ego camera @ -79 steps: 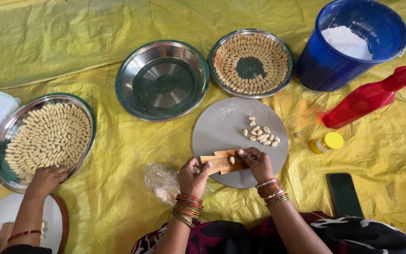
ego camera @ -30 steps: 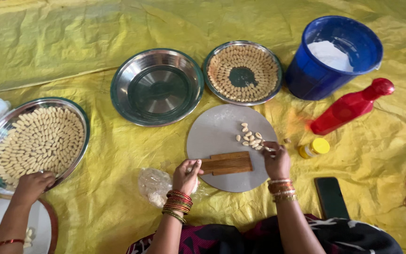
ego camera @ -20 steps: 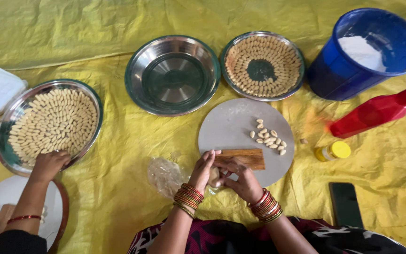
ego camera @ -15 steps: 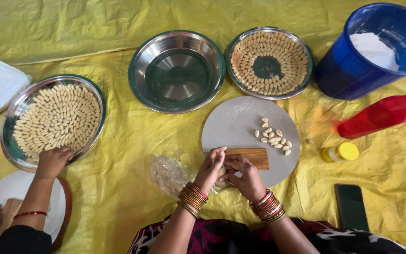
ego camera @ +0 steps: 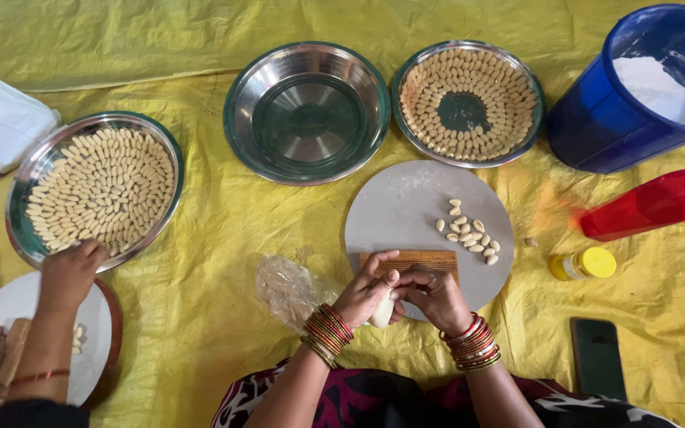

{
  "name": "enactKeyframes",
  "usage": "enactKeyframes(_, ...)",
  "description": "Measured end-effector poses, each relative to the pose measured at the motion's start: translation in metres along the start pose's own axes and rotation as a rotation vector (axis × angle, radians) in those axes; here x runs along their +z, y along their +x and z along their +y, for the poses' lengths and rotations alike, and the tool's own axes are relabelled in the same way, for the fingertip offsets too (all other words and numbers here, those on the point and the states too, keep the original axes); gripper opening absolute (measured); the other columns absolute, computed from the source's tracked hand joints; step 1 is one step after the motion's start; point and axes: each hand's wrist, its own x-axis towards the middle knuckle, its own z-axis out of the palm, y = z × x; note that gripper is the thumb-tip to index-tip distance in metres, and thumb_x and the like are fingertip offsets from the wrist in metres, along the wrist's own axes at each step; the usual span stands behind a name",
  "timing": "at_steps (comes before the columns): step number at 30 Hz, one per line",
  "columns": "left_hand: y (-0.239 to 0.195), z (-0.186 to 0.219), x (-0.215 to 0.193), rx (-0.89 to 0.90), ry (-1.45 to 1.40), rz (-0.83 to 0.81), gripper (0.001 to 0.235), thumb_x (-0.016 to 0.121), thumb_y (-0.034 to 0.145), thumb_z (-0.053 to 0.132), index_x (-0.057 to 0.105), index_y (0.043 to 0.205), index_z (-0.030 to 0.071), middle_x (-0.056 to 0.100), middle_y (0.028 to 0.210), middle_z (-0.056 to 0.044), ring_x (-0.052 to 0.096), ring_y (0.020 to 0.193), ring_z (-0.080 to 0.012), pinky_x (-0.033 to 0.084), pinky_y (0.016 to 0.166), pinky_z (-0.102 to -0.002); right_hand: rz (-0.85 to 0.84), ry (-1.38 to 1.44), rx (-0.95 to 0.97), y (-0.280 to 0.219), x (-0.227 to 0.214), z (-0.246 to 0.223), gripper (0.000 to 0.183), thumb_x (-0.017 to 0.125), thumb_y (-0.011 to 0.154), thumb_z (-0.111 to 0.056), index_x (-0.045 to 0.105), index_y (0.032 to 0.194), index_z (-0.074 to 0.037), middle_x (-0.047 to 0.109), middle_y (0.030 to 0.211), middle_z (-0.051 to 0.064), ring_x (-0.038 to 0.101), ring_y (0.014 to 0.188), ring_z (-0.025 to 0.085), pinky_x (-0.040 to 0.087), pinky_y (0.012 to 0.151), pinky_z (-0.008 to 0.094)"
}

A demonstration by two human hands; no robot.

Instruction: The person sits on a yellow tarp and uses a wooden ridged tool to press patterns into small dough balls. They pick up dough from a metal tray, press it against the tool, and place the shaped pieces onto a grey board.

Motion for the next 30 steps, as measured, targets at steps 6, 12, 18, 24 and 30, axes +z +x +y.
enactKeyframes(6, 0.007, -0.017, -0.008, 0.206, 0.286, 0.202, 0.072, 0.037, 0.106, 0.06, 0.03, 0.155, 0.007, 0.037, 0.156, -0.021, 0.049, 0.131, -0.0187, 0.052, 0.107, -0.045, -0.037, 0.026, 0.11, 0.004, 0.014, -0.017, 0.026, 0.08, 0.08, -0.004, 0.076, 0.105, -0.001, 0.073, 0.088, 0.007, 0.076, 0.073, 0.015, 0.065, 0.065, 0.029)
enactKeyframes(12, 0.007, -0.018, -0.006, 0.357, 0.351, 0.158, 0.064, 0.052, 0.107, 0.049, 0.034, 0.153, 0.008, 0.042, 0.152, -0.024, 0.064, 0.118, -0.0233, 0.055, 0.103, -0.045, -0.003, 0.062, 0.017, 0.005, 0.012, -0.008, 0.022, 0.08, 0.082, -0.002, 0.073, 0.102, 0.004, 0.073, 0.086, 0.01, 0.074, 0.075, 0.017, 0.063, 0.067, 0.03)
enactKeyframes(18, 0.0, -0.003, 0.001, 0.129, -0.017, 0.105, 0.072, 0.069, 0.095, 0.033, 0.032, 0.155, 0.016, 0.066, 0.09, -0.015, 0.066, 0.066, -0.0124, 0.059, 0.056, -0.028, -0.007, 0.334, 0.142, 0.004, 0.005, 0.0, 0.017, 0.074, 0.088, -0.003, 0.074, 0.102, 0.006, 0.077, 0.09, 0.013, 0.077, 0.075, 0.019, 0.067, 0.067, 0.033)
enactKeyframes(24, -0.004, 0.004, 0.005, 0.248, 0.004, 0.124, 0.063, 0.071, 0.096, 0.028, 0.041, 0.15, 0.014, 0.058, 0.125, 0.003, 0.065, 0.075, -0.0094, 0.06, 0.059, -0.027, 0.056, 0.284, 0.12, 0.005, 0.009, -0.001, 0.016, 0.075, 0.088, -0.004, 0.07, 0.101, 0.005, 0.078, 0.093, 0.014, 0.077, 0.08, 0.017, 0.067, 0.072, 0.032)
enactKeyframes(30, 0.0, 0.006, 0.004, 0.205, 0.109, 0.221, 0.058, 0.067, 0.096, 0.017, 0.045, 0.149, 0.015, 0.066, 0.09, -0.01, 0.063, 0.066, -0.0116, 0.059, 0.054, -0.026, 0.187, -0.094, 0.106, 0.01, 0.013, 0.001, 0.009, 0.074, 0.087, -0.004, 0.075, 0.096, -0.002, 0.08, 0.089, 0.008, 0.079, 0.076, 0.013, 0.063, 0.068, 0.028)
